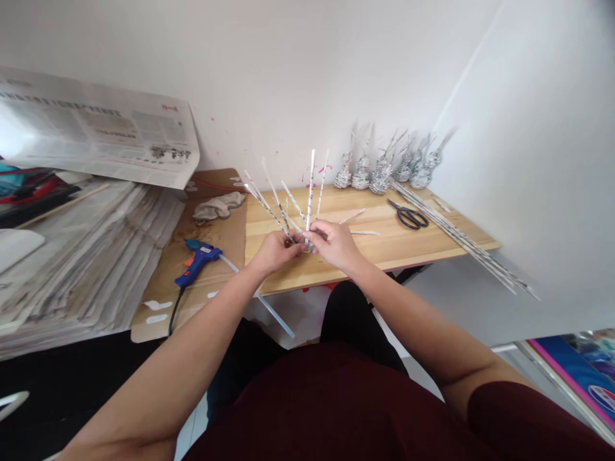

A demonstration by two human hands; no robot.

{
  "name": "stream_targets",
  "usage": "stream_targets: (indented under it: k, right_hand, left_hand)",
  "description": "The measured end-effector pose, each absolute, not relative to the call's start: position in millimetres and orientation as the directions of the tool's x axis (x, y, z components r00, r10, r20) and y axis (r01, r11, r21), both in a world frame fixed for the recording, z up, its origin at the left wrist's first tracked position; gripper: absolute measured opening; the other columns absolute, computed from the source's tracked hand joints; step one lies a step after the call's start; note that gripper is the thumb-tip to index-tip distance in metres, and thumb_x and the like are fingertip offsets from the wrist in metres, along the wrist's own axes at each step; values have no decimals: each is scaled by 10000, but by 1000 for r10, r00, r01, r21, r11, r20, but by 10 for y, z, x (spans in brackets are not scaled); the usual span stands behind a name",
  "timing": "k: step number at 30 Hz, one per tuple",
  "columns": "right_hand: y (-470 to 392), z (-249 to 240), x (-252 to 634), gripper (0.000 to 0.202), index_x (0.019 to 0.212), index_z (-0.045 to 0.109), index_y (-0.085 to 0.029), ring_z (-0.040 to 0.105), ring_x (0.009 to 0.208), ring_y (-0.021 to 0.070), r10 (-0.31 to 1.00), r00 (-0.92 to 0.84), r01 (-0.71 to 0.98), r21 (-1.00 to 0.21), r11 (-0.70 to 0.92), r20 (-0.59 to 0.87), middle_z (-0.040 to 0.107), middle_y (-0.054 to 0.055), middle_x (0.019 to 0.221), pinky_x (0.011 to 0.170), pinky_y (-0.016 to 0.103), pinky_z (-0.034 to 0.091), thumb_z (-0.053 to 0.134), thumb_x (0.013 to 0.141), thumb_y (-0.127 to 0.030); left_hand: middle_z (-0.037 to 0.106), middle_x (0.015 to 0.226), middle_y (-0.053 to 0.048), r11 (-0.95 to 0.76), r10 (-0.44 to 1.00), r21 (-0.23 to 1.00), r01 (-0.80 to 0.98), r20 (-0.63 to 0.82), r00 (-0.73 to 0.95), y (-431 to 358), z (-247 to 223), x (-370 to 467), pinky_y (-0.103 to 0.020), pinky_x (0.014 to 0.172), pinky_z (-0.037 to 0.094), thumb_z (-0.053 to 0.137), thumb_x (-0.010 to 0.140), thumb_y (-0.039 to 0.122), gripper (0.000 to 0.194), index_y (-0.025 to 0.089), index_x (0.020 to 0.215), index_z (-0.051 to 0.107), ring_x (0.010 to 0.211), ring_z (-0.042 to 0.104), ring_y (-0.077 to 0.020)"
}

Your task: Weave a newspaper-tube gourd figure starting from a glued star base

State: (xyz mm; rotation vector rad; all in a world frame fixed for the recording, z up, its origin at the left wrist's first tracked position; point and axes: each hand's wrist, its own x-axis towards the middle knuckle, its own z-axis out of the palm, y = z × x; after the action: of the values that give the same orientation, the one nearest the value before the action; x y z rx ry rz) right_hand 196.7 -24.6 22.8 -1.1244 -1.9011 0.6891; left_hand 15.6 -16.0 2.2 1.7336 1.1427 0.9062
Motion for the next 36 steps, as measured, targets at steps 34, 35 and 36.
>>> stream_targets:
  k: [34, 35, 36]
  right_hand:
    - [-890, 599, 1414, 226, 1095, 677, -260, 671, 868, 180, 567, -470, 227, -528, 818, 677, 716, 66, 1079, 728, 307, 549, 594, 885, -257]
    - [-873, 575, 1377, 170, 1021, 694, -246, 670, 810, 173, 614, -481, 263, -565, 782, 626, 731, 59, 998, 699, 295, 540, 592, 888, -275]
    - [-854, 547, 1332, 138, 943, 705, -235, 669, 773, 168, 654, -509, 301, -596, 745, 560, 737, 49, 921, 689, 288, 531, 589, 890, -287]
  left_hand:
    - [704, 777, -18, -474, 854, 834, 281, 514, -84, -1010, 861, -638, -236, 661, 581, 651, 812, 247, 132, 166, 915, 672, 686, 693, -141]
    - [709, 782, -21, -482, 843, 831, 279, 526, -113, -1082, 927, -703, -242, 658, 586, 668, 809, 270, 147, 168, 915, 671, 692, 696, -149]
    - [717, 790, -27, -487, 833, 828, 277, 536, -136, -1157, 992, -769, -250, 654, 591, 678, 810, 297, 170, 169, 921, 670, 693, 700, -155]
